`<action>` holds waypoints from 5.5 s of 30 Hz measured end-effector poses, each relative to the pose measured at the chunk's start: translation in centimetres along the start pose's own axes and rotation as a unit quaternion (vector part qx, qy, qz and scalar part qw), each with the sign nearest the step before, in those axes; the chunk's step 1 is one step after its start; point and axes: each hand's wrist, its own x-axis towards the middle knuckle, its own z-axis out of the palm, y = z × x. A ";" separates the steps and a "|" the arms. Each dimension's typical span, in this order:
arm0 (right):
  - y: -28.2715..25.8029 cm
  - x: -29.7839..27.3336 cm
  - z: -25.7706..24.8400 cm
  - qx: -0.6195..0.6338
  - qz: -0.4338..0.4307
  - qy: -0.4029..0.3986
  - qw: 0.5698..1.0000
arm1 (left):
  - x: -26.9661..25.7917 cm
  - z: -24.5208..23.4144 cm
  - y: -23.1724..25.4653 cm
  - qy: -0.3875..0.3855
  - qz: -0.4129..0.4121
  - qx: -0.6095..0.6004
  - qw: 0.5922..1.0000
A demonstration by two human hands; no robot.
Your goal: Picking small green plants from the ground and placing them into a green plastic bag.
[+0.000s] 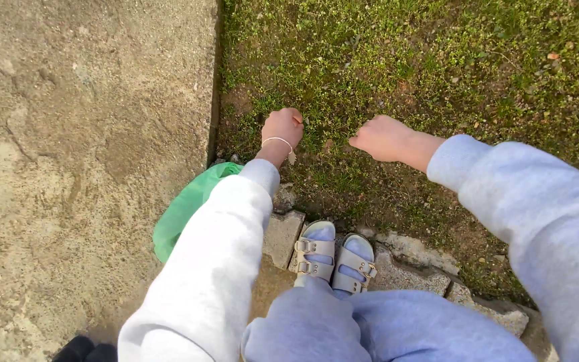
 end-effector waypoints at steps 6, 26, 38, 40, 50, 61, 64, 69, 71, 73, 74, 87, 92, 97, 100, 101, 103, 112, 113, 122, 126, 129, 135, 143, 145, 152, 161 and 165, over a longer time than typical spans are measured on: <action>2.1 7.6 6.5 0.174 0.152 0.153 0.961 | 3.2 6.9 -1.1 0.031 -0.003 -0.052 0.998; -0.1 20.0 16.6 0.294 0.277 0.447 0.798 | 5.7 14.6 -4.4 0.087 0.085 -0.156 0.980; -1.5 18.3 14.2 0.526 0.202 0.439 0.700 | 6.3 15.4 -5.1 0.129 0.089 -0.196 0.968; -2.4 17.7 12.3 0.563 0.164 0.444 0.677 | 6.0 15.1 -4.5 0.161 0.104 -0.257 0.947; -3.3 17.7 11.6 0.631 0.185 0.415 0.629 | 6.7 13.9 -4.3 -0.038 -0.143 -0.700 0.699; -0.3 20.9 16.8 0.295 0.168 0.423 0.840 | 6.1 12.0 -5.8 -0.005 -0.248 -0.707 0.662; 0.1 21.5 17.1 0.255 0.154 0.427 0.854 | 6.3 12.6 -6.5 -0.004 -0.244 -0.705 0.666; -0.2 20.5 16.4 0.313 0.152 0.450 0.823 | 6.4 13.0 -6.5 0.000 -0.248 -0.699 0.671; -0.9 19.4 15.2 0.384 0.138 0.440 0.800 | 6.5 13.3 -6.3 -0.002 -0.246 -0.696 0.674; -1.7 18.6 14.1 0.543 0.168 0.390 0.724 | 6.4 13.3 -5.7 -0.001 -0.252 -0.695 0.674; -2.2 18.4 13.4 0.543 0.167 0.390 0.725 | 6.5 13.2 -5.6 0.000 -0.252 -0.695 0.673; -4.8 18.1 8.9 0.476 0.087 0.471 0.738 | 6.8 13.5 -8.0 -0.085 -0.202 -0.762 0.610; 0.6 20.8 13.6 0.446 0.238 0.535 0.677 | 5.7 12.5 -8.5 -0.087 -0.207 -0.766 0.602; 4.5 23.4 15.8 0.335 0.283 0.465 0.769 | 4.3 13.3 -9.6 -0.113 -0.212 -0.754 0.611; 5.4 25.8 16.9 0.313 0.283 0.450 0.787 | 3.0 12.4 -9.8 -0.131 -0.220 -0.720 0.646; 5.4 26.1 17.2 0.314 0.285 0.449 0.787 | 3.0 12.2 -9.8 -0.133 -0.221 -0.718 0.646; 5.6 26.8 17.7 0.298 0.270 0.450 0.797 | 2.9 11.9 -9.9 -0.127 -0.216 -0.709 0.659; 2.7 20.1 11.8 0.565 0.261 0.478 0.620 | 4.9 15.1 -7.8 -0.127 -0.207 -0.729 0.640; 1.6 18.8 10.1 0.562 0.264 0.478 0.621 | 4.9 14.9 -7.2 -0.130 -0.205 -0.730 0.639; -4.3 13.7 6.5 0.603 0.093 0.468 0.640 | 5.9 14.7 -7.2 -0.148 -0.166 -0.802 0.554; -1.6 13.9 8.2 0.616 0.173 0.438 0.632 | 3.7 10.2 -4.1 -0.153 -0.197 -0.793 0.555; 1.3 15.6 11.4 0.597 0.224 0.471 0.609 | 3.4 9.7 -4.2 -0.162 -0.189 -0.806 0.537; 7.1 19.1 18.7 0.331 0.348 0.486 0.730 | 3.0 10.3 -4.5 -0.164 -0.191 -0.795 0.552; 8.7 20.7 20.8 0.250 0.348 0.410 0.805 | 2.4 10.7 -4.8 -0.158 -0.218 -0.785 0.558; 7.8 19.7 19.5 0.311 0.310 0.512 0.738 | 2.6 11.1 -4.7 -0.152 -0.219 -0.782 0.563; 0.2 14.8 12.8 0.429 0.267 0.575 0.643 | 3.7 12.8 -2.9 -0.156 -0.188 -0.776 0.582; -5.9 9.2 9.3 0.579 0.138 0.502 0.627 | 3.6 16.9 -3.2 -0.220 -0.100 -0.793 0.559; -3.8 8.6 11.0 0.548 0.224 0.509 0.625 | 2.4 14.5 -1.1 -0.229 -0.126 -0.803 0.536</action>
